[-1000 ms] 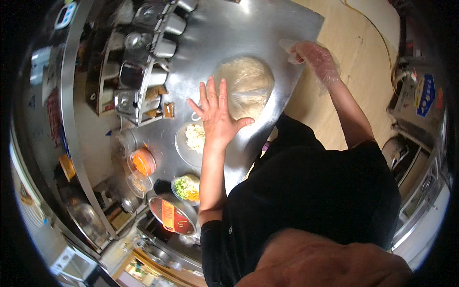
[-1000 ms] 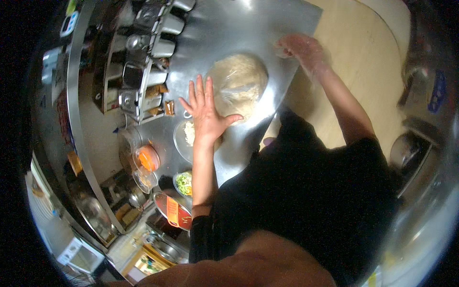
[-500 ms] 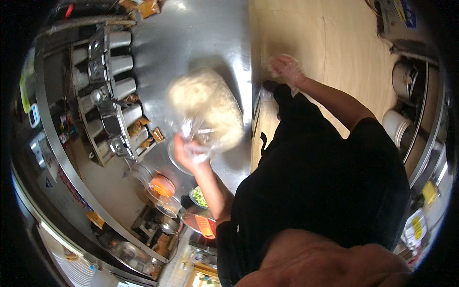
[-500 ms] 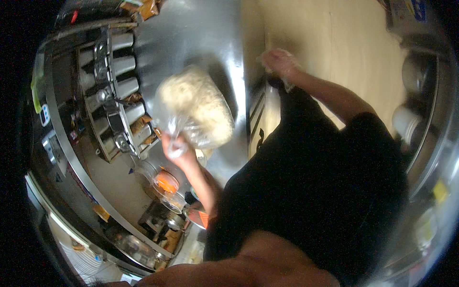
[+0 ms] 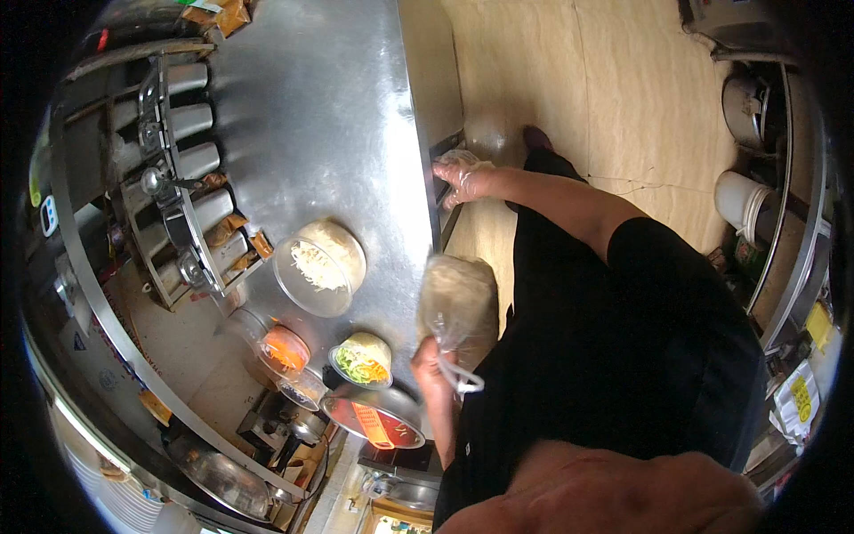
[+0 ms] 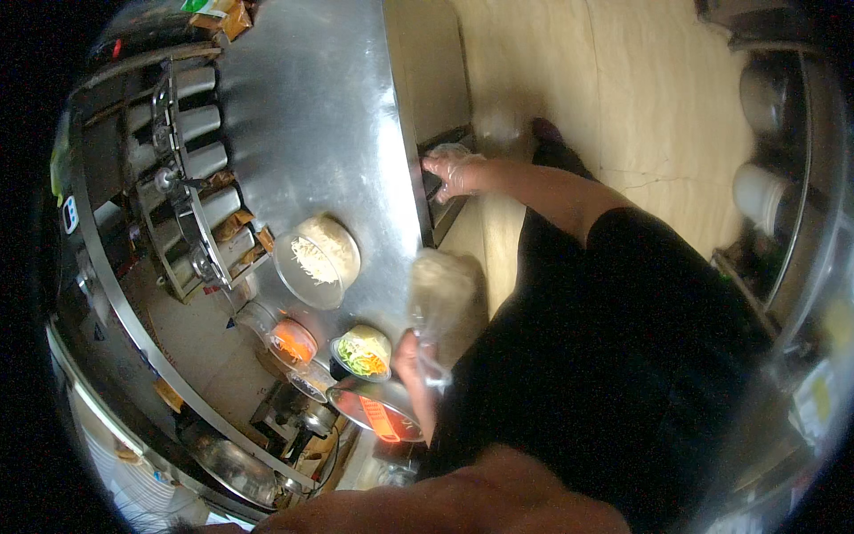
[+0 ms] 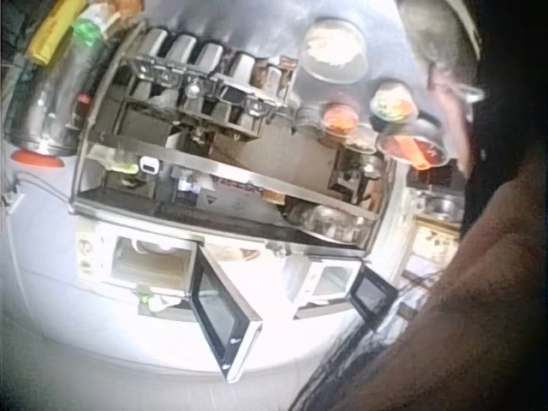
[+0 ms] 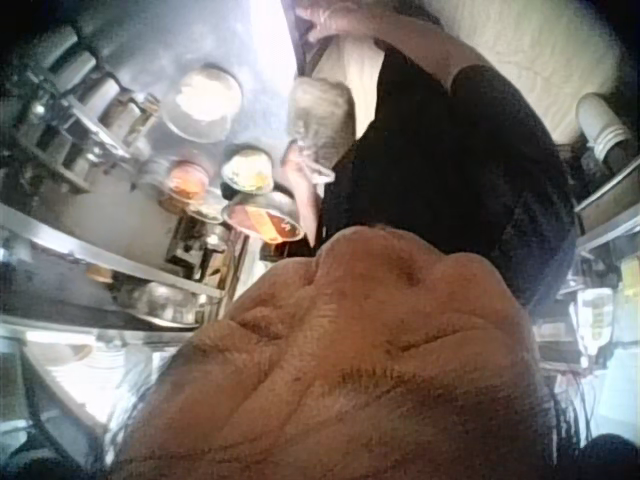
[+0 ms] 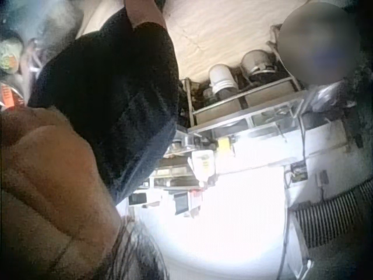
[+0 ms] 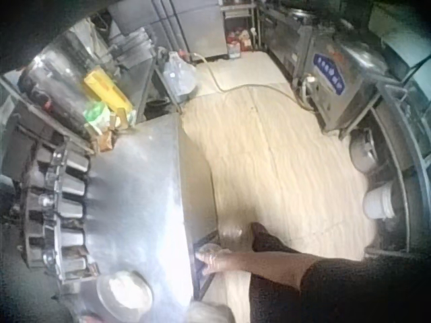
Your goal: The person assembles a food order by layering shredded vegetables and noodles into a clear plastic container, then places the container into a white plastic bag. They add a small paper slip and a pair of chopsticks into the bag, tie it closed, and place it on a counter. Finally, they pick up a small white card and walk toward the dining area.
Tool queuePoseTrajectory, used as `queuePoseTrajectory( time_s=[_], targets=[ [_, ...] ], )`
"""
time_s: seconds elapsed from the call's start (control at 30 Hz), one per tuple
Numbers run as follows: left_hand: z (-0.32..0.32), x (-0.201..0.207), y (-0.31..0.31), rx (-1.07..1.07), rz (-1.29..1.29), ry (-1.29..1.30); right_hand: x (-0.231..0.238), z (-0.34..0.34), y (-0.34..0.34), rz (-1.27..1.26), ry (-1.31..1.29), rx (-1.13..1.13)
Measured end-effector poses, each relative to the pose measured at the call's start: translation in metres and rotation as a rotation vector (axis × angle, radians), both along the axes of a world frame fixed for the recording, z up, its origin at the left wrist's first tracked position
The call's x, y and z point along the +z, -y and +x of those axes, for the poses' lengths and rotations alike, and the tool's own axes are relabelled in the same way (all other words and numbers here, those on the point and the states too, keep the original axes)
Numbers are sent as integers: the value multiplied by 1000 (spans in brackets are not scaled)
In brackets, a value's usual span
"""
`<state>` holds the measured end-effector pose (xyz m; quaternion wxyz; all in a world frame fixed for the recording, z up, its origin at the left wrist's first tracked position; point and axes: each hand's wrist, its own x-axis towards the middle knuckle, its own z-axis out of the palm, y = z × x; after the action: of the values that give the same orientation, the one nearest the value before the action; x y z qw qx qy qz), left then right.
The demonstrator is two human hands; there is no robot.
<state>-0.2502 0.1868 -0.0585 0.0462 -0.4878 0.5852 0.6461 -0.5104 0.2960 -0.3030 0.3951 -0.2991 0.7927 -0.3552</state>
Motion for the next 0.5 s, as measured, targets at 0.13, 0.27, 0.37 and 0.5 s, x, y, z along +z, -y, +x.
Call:
queuePoseTrajectory(
  time_s=[0.13,0.27,0.37,0.5],
  targets=[
    [5,-41,-27,-216,-81,298,-8,18,-17,-124,-67,-177],
    [-18,-89,-44,-648,-388,201,-33,21,-88,-243,-213,-290],
    [-41,-145,-58,-758,-448,142,-41,14,-143,-214,-292,-209],
    [-84,-253,-58,-752,-441,252,-40,-11,-179,-83,-169,-90]
  ],
)
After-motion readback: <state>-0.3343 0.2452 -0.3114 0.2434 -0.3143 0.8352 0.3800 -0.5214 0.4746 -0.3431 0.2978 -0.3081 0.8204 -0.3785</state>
